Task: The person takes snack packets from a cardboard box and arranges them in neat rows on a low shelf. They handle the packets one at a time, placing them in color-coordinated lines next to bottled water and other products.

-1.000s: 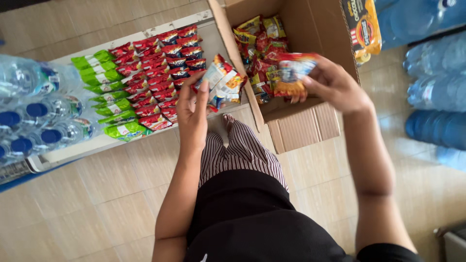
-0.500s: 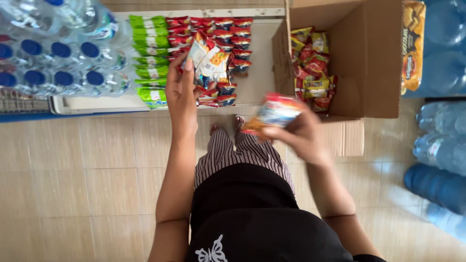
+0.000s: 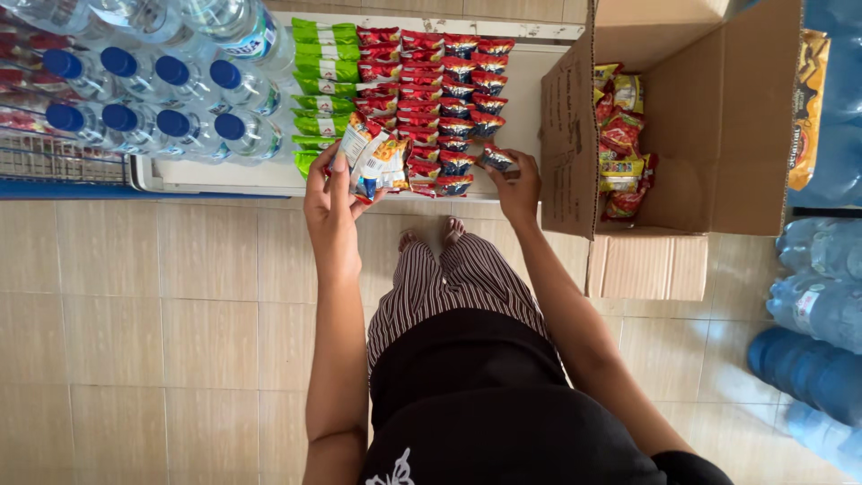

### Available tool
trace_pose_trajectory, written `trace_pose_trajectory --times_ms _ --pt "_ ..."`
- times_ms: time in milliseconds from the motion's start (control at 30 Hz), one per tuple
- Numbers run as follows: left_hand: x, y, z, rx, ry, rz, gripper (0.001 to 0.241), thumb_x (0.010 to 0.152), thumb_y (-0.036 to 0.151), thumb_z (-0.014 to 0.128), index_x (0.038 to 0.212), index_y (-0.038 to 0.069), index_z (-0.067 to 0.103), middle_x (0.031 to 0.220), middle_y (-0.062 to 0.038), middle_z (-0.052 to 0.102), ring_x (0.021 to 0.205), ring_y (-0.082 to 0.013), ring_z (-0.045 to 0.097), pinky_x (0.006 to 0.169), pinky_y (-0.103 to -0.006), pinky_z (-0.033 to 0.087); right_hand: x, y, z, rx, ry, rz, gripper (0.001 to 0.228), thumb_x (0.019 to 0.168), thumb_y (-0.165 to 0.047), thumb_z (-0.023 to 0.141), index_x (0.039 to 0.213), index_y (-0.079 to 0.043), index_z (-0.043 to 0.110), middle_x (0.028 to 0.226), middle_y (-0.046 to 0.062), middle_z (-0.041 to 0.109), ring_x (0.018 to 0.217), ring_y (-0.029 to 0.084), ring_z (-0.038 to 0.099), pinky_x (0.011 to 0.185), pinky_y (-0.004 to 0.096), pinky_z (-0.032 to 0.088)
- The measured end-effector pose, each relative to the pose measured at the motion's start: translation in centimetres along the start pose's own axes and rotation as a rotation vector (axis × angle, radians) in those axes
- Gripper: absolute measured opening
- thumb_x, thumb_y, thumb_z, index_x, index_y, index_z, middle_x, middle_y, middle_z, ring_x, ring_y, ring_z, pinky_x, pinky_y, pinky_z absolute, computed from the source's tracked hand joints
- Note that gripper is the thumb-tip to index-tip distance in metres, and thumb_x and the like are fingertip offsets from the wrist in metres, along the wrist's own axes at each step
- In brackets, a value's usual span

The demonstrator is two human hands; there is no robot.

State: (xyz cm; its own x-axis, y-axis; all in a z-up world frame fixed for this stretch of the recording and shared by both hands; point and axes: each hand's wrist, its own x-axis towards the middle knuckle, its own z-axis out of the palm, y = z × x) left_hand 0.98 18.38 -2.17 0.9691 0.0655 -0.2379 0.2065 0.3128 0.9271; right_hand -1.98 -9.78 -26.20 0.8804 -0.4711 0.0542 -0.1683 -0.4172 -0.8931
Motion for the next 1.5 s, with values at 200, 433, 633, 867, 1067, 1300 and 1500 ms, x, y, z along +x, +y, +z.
trace_pose_trajectory --times_ms 200,433,633,867,1067,1300,1500 --pt "-0.2 -0.1 -1.4 0.010 0.012 -0.020 0.044 0.106 0.034 0.059 0.139 0.004 0.055 0.119 -0.009 0.070 0.100 -0.0153 0.071 0.081 -0.0344 0.063 1.8 0.7 0.6 0.058 -0.150 0.020 0.050 0.086 -0.010 0.086 0.127 -0.005 0.058 0.123 0.008 0.070 0.087 0.013 0.067 0.077 0.028 0.055" --pt "-0.2 -0.1 -2.5 0.017 0.029 -0.036 0.043 0.106 0.034 0.058 0.138 0.005 0.056 0.119 -0.009 0.070 0.099 -0.0144 0.072 0.082 -0.0331 0.063 2.0 0.5 0.7 0.117 -0.195 0.008 0.049 0.092 -0.007 0.081 0.132 -0.006 0.052 0.125 0.009 0.068 0.094 0.013 0.067 0.080 0.028 0.053" --pt "0.0 -0.4 -2.4 0.012 -0.005 -0.037 0.043 0.105 0.033 0.058 0.139 0.006 0.055 0.118 -0.007 0.070 0.100 -0.0134 0.071 0.083 -0.0329 0.062 1.5 1.1 1.0 0.128 -0.177 0.010 0.051 0.094 -0.005 0.077 0.137 -0.006 0.049 0.134 0.010 0.062 0.100 0.015 0.068 0.082 0.029 0.054" --pt "0.4 -1.8 -2.3 0.055 -0.026 -0.040 0.042 0.105 0.032 0.060 0.137 0.006 0.058 0.117 -0.007 0.070 0.098 -0.0122 0.068 0.078 -0.0288 0.057 -0.1 -5.1 -1.1 -0.123 -0.078 -0.018 0.051 0.095 -0.007 0.069 0.141 -0.004 0.049 0.139 0.014 0.056 0.099 0.018 0.068 0.075 0.031 0.053" --pt "0.4 -3.3 -0.3 0.073 -0.226 0.113 0.035 0.108 0.027 0.063 0.135 0.004 0.060 0.120 -0.008 0.071 0.106 -0.0118 0.066 0.087 -0.0255 0.054 -2.7 -17.2 -5.0 0.450 -0.291 -0.042 0.037 0.113 -0.021 0.056 0.144 -0.001 0.054 0.142 0.008 0.064 0.118 0.014 0.066 0.094 0.028 0.054" --pt "-0.5 -2.8 2.2 0.079 -0.428 0.126 0.038 0.104 0.026 0.069 0.131 0.000 0.061 0.121 -0.009 0.069 0.109 -0.0131 0.066 0.091 -0.0265 0.054 -3.2 -23.2 -6.7 0.346 -0.413 -0.099 0.044 0.100 -0.012 0.074 0.138 0.001 0.057 0.116 0.010 0.067 0.098 0.011 0.062 0.082 0.027 0.054" --pt "-0.3 -2.9 3.1 0.079 -0.334 -0.095 0.045 0.105 0.041 0.056 0.133 0.006 0.064 0.114 -0.007 0.069 0.103 -0.0130 0.069 0.082 -0.0303 0.065 -3.7 -23.4 -8.5 0.604 -0.247 -0.091 0.032 0.097 0.000 0.074 0.125 -0.002 0.058 0.125 0.011 0.064 0.102 0.010 0.069 0.079 0.025 0.058"
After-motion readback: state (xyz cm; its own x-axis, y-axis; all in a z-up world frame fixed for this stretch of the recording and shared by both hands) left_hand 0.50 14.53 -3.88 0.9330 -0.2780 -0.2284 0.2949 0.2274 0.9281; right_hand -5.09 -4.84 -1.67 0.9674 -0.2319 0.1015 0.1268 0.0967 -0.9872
